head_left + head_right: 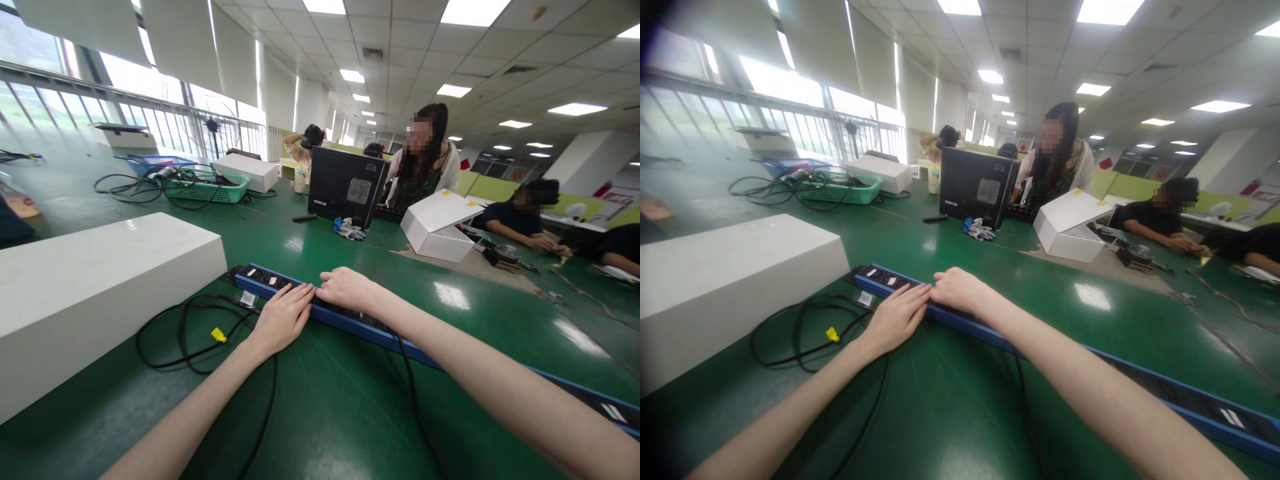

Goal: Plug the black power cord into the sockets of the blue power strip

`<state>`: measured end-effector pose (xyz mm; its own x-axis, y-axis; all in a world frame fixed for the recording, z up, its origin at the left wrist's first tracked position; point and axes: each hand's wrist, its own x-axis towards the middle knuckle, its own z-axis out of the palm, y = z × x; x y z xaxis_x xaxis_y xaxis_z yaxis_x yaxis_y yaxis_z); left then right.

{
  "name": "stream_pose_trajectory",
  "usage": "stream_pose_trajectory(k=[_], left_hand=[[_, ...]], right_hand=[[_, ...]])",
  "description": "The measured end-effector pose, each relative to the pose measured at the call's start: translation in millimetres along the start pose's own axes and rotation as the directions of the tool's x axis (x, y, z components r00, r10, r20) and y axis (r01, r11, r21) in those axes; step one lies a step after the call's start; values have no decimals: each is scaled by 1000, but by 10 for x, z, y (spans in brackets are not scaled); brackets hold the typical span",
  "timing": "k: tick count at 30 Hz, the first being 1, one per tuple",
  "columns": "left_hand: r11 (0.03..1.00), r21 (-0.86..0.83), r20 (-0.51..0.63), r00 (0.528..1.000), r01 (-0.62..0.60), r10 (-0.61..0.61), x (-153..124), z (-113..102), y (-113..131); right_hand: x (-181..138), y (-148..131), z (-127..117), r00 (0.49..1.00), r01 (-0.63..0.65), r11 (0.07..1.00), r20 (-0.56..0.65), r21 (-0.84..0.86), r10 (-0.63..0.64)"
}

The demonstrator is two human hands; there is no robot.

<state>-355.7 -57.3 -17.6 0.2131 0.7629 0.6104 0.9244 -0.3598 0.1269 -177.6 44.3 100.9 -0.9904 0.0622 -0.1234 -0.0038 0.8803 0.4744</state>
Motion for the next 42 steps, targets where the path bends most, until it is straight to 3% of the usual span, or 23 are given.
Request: stream_pose_trajectory(k=[25,42], left_hand=[[1000,1,-13,1000,-16,16,2,5,1],[1000,10,-7,1000,-19,19,-6,15,8]], right_hand=[[9,-49,-2,1000,15,1000,-2,-27,-15],[-48,118,-140,996,-79,996,41,28,78]])
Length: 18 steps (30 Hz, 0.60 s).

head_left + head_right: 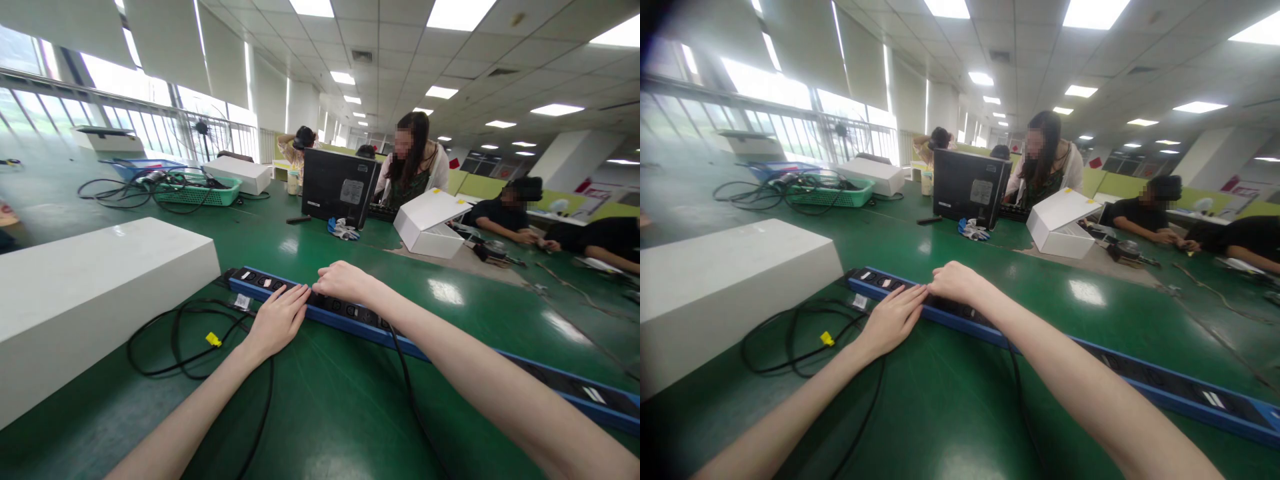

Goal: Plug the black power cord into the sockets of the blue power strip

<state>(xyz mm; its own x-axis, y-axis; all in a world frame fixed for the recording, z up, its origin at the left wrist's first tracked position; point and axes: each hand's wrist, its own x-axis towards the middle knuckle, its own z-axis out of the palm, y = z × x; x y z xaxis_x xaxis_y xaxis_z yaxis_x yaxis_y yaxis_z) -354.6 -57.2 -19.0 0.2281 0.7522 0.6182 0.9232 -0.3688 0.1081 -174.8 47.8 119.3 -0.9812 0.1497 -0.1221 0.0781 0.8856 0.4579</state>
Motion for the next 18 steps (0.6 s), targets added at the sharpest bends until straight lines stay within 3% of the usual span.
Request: stream_pose_trajectory(k=[4,8,15,18], left_hand=[[1000,3,9,1000,6,-6,-1,12,0],[1000,-4,6,1000,2,-2,2,14,3],[1000,-16,-1,1000,-3,3,4,28,-6],[1000,-16,-11,1000,-3,3,2,34,-2]], right_hand=[[-169,194,-111,990,-130,990,-42,48,132],[-498,431,-204,904,-364,903,-145,227,401],[-1147,466,-189,824,-335,726,-186,601,535],[-1415,436,-318,719,-311,622,-250,719,648]])
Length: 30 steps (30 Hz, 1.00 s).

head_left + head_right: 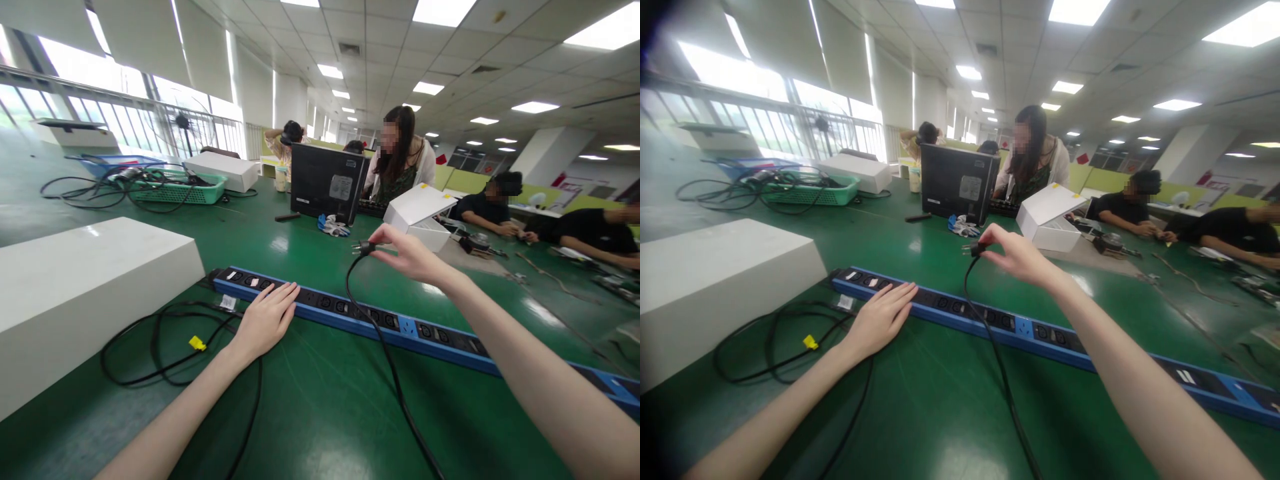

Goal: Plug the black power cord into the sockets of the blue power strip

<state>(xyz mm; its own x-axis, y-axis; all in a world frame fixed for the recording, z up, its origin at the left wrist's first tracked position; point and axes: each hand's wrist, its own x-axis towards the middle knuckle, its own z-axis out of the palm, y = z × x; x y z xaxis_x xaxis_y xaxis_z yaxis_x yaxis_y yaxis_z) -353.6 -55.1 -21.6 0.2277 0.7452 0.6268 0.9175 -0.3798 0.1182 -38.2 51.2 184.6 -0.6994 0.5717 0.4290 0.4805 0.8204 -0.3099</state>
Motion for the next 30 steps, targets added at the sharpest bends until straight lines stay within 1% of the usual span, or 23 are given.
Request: stream_pose_trajectory(k=[2,3,4,6,8,10,14,17,20,24,27,30], left_hand=[[1000,1,7,1000,0,0,0,3,4],[1000,1,11,1000,2,-2,1,5,5],[1000,1,12,1000,3,-3,2,8,6],[1000,1,8,1000,5,-5,3,15,6],[1000,0,-1,1000,0,0,4,25,5],[1000,-3,-12,1000,-6,6,2,35,3],[1000,-5,-20,1000,-9,9,-4,52,-2],[1000,-9,-18,1000,-8,8,-9,61,-12],[1000,-13,-9,1000,2,-2,-13,65,-22],[1000,-7,4,1000,6,-6,-17,60,-26],[1000,-7,2,1000,8,-8,-18,52,-22],[1000,-14,-1,1000,14,-14,-18,44,-18]], right_hand=[[-108,-59,-166,994,-33,990,-102,141,47],[-164,-93,-236,989,-54,974,-124,219,82],[-223,-124,-290,985,-85,952,-121,295,125],[-353,-169,-332,975,-180,893,-47,411,218],[-498,-184,-269,952,-291,844,55,451,300],[-641,-171,-111,927,-371,824,115,429,357],[-840,-98,356,898,-439,837,146,326,414],[-870,-22,696,877,-480,841,112,249,468],[-831,63,953,860,-508,843,42,176,509],[-767,135,1135,856,-515,855,-13,57,516],[-730,132,1162,861,-509,858,-48,-66,507],[-684,90,1145,859,-510,840,-57,-185,509]])
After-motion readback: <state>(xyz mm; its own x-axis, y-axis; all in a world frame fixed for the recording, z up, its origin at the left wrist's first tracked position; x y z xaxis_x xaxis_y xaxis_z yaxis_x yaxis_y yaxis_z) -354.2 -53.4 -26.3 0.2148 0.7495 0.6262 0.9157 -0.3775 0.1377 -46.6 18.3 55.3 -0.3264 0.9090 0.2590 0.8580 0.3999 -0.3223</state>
